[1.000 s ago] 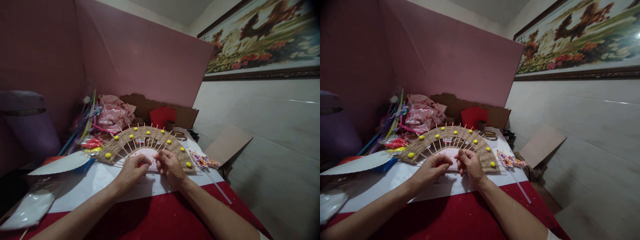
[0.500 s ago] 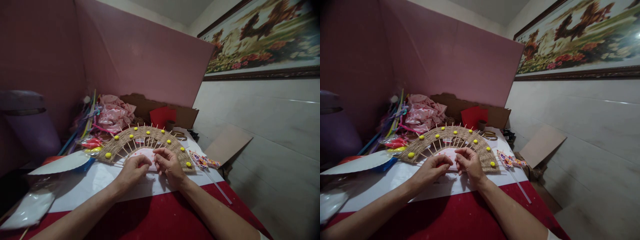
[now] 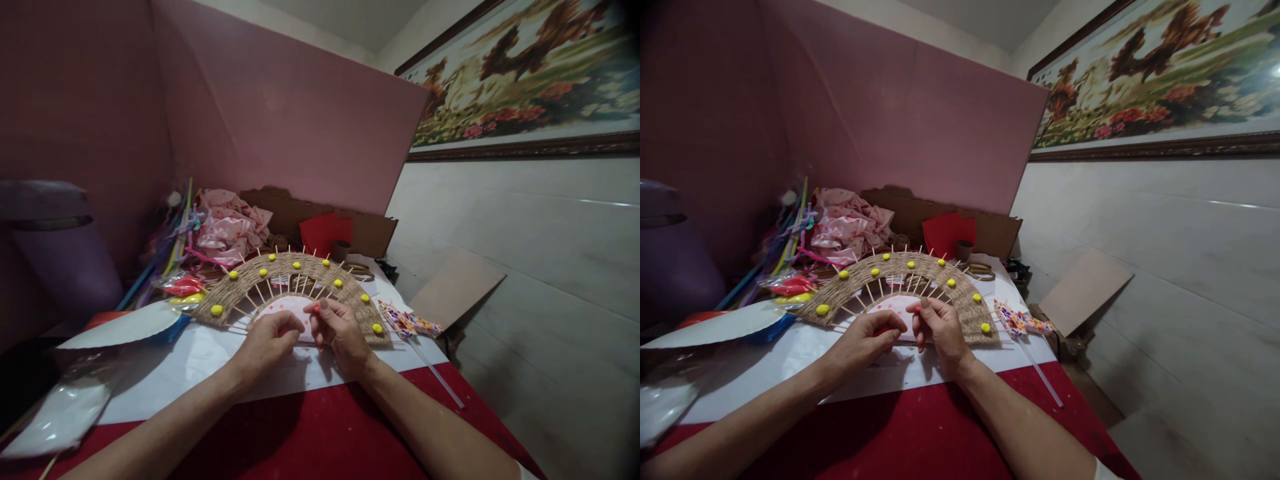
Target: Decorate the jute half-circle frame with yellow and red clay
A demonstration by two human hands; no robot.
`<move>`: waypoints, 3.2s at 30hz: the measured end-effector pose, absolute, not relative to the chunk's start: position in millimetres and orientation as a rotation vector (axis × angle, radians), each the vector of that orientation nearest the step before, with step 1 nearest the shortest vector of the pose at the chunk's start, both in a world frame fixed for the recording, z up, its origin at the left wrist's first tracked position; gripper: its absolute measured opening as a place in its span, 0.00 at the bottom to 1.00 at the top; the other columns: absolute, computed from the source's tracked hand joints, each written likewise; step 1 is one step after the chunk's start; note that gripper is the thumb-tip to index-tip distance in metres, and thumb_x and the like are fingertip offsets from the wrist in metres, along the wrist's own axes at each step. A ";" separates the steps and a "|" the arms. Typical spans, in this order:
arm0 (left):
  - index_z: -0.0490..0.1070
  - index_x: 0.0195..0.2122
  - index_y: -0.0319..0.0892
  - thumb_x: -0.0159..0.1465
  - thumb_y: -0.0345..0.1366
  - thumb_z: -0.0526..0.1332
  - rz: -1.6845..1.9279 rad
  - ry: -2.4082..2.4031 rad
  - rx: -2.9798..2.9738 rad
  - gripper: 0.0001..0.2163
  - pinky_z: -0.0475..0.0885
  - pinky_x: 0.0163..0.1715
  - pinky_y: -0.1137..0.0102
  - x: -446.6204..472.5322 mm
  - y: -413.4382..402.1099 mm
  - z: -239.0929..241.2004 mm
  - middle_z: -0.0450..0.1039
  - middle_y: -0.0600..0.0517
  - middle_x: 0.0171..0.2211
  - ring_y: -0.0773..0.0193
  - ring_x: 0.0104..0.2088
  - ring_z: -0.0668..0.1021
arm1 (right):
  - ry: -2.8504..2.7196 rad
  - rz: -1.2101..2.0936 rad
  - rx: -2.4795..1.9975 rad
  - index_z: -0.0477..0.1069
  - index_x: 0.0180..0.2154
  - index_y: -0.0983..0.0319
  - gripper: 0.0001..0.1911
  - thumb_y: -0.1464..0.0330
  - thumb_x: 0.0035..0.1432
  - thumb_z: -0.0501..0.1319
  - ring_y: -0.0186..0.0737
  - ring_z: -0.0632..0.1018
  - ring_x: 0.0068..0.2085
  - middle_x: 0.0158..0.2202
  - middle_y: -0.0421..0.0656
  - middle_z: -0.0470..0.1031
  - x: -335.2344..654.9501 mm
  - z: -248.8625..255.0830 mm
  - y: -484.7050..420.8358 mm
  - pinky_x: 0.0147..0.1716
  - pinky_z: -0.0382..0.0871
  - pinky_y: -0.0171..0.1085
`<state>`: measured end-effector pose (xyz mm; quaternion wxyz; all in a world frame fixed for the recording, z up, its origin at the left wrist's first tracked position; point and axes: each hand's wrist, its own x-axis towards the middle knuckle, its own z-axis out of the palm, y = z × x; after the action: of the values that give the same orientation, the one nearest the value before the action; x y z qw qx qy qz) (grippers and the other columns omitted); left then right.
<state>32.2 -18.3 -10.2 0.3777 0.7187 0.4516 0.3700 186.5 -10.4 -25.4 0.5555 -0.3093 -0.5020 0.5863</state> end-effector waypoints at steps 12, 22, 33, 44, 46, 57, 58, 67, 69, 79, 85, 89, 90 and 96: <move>0.74 0.27 0.40 0.53 0.34 0.56 0.975 1.121 1.833 0.07 0.59 0.21 0.74 31.2 -18.0 -12.5 0.65 0.55 0.18 0.69 0.21 0.66 | -1.258 1.311 -0.730 0.72 0.33 0.64 0.10 0.67 0.47 0.67 0.30 0.73 0.20 0.21 0.38 0.73 184.0 -27.1 -10.5 0.14 0.67 0.26; 0.72 0.27 0.39 0.54 0.33 0.53 0.906 1.124 1.884 0.09 0.58 0.22 0.74 32.3 -18.3 -11.7 0.63 0.56 0.18 0.69 0.21 0.63 | -1.161 1.302 -0.700 0.70 0.35 0.63 0.13 0.63 0.50 0.66 0.30 0.73 0.21 0.25 0.39 0.74 183.8 -27.7 -7.2 0.12 0.67 0.26; 0.72 0.26 0.39 0.52 0.31 0.52 0.890 1.148 1.926 0.09 0.58 0.24 0.73 33.2 -18.6 -11.8 0.62 0.57 0.18 0.69 0.21 0.63 | -1.146 1.280 -0.760 0.71 0.28 0.67 0.22 0.51 0.52 0.60 0.25 0.64 0.10 0.15 0.37 0.69 186.2 -29.2 -5.5 0.06 0.54 0.24; 0.72 0.27 0.39 0.55 0.34 0.54 0.972 1.124 1.880 0.08 0.57 0.22 0.74 32.1 -19.3 -11.4 0.63 0.56 0.18 0.69 0.21 0.63 | -1.163 1.351 -0.728 0.71 0.34 0.64 0.14 0.62 0.49 0.66 0.27 0.70 0.16 0.22 0.37 0.72 185.1 -27.6 -6.8 0.10 0.64 0.25; 0.72 0.26 0.39 0.56 0.35 0.55 1.008 1.108 1.864 0.09 0.57 0.21 0.74 31.4 -18.7 -11.4 0.64 0.56 0.19 0.69 0.21 0.63 | -1.174 1.354 -0.724 0.70 0.35 0.64 0.14 0.64 0.48 0.67 0.28 0.71 0.18 0.23 0.38 0.73 184.9 -27.8 -7.3 0.11 0.65 0.26; 0.72 0.30 0.38 0.59 0.39 0.54 1.145 1.037 1.801 0.11 0.58 0.22 0.74 29.8 -18.7 -9.2 0.63 0.56 0.20 0.69 0.22 0.64 | -1.371 1.214 -0.769 0.71 0.30 0.63 0.09 0.67 0.46 0.67 0.27 0.69 0.19 0.21 0.35 0.69 183.2 -26.5 -11.4 0.12 0.63 0.25; 0.72 0.30 0.38 0.59 0.38 0.54 1.143 1.029 1.800 0.11 0.59 0.23 0.74 29.7 -18.8 -9.1 0.63 0.56 0.20 0.69 0.22 0.64 | -1.383 1.203 -0.762 0.71 0.30 0.63 0.09 0.68 0.45 0.67 0.27 0.69 0.19 0.22 0.35 0.70 182.9 -26.9 -11.1 0.12 0.62 0.25; 0.71 0.25 0.38 0.58 0.38 0.55 1.119 1.042 1.773 0.11 0.59 0.23 0.73 30.5 -18.4 -8.4 0.64 0.55 0.20 0.69 0.23 0.65 | -1.436 1.132 -0.780 0.69 0.27 0.63 0.08 0.69 0.45 0.67 0.28 0.67 0.21 0.22 0.35 0.69 180.3 -25.1 -13.6 0.20 0.62 0.29; 0.71 0.25 0.38 0.58 0.38 0.55 1.125 1.031 1.758 0.11 0.59 0.22 0.74 31.0 -18.6 -8.6 0.64 0.55 0.20 0.69 0.23 0.65 | -1.448 1.102 -0.788 0.69 0.27 0.63 0.09 0.68 0.46 0.67 0.28 0.67 0.21 0.22 0.35 0.68 179.8 -25.3 -14.5 0.20 0.61 0.30; 0.68 0.23 0.39 0.58 0.38 0.56 1.209 1.011 1.718 0.09 0.57 0.20 0.75 31.3 -19.0 -8.2 0.61 0.57 0.18 0.71 0.20 0.62 | -1.498 1.052 -0.789 0.68 0.31 0.62 0.08 0.67 0.49 0.65 0.28 0.67 0.18 0.21 0.35 0.67 181.1 -29.4 -15.0 0.14 0.62 0.28; 0.70 0.24 0.38 0.59 0.37 0.54 1.155 1.015 1.734 0.11 0.56 0.19 0.75 31.6 -20.9 -4.3 0.60 0.57 0.17 0.71 0.19 0.61 | -1.502 0.987 -0.841 0.67 0.30 0.62 0.08 0.65 0.53 0.62 0.28 0.66 0.18 0.21 0.35 0.65 181.9 -30.3 -15.3 0.13 0.61 0.27; 0.70 0.21 0.39 0.58 0.36 0.53 1.067 1.033 1.805 0.13 0.56 0.19 0.75 31.1 -22.4 -4.2 0.61 0.57 0.15 0.71 0.18 0.62 | -1.568 0.855 -0.882 0.68 0.30 0.62 0.07 0.65 0.55 0.61 0.29 0.67 0.21 0.23 0.36 0.66 183.4 -32.3 -15.2 0.18 0.62 0.29; 0.71 0.21 0.39 0.58 0.36 0.53 1.049 1.036 1.824 0.12 0.57 0.19 0.75 31.0 -22.7 -4.1 0.62 0.56 0.15 0.71 0.18 0.63 | -1.586 0.824 -0.894 0.68 0.31 0.62 0.07 0.65 0.56 0.61 0.29 0.67 0.22 0.24 0.37 0.66 183.7 -32.7 -15.2 0.19 0.62 0.30; 0.75 0.28 0.39 0.58 0.35 0.52 1.043 1.039 1.878 0.12 0.59 0.21 0.75 30.4 -23.6 -3.5 0.66 0.55 0.18 0.69 0.20 0.66 | -1.624 0.743 -0.919 0.67 0.31 0.61 0.06 0.65 0.57 0.59 0.30 0.67 0.23 0.25 0.38 0.68 184.4 -33.0 -15.3 0.22 0.63 0.31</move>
<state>30.4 -23.6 -3.5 0.3690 0.7314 0.4047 0.4063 184.4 -15.3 -33.0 0.5366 -0.3861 -0.6823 0.3123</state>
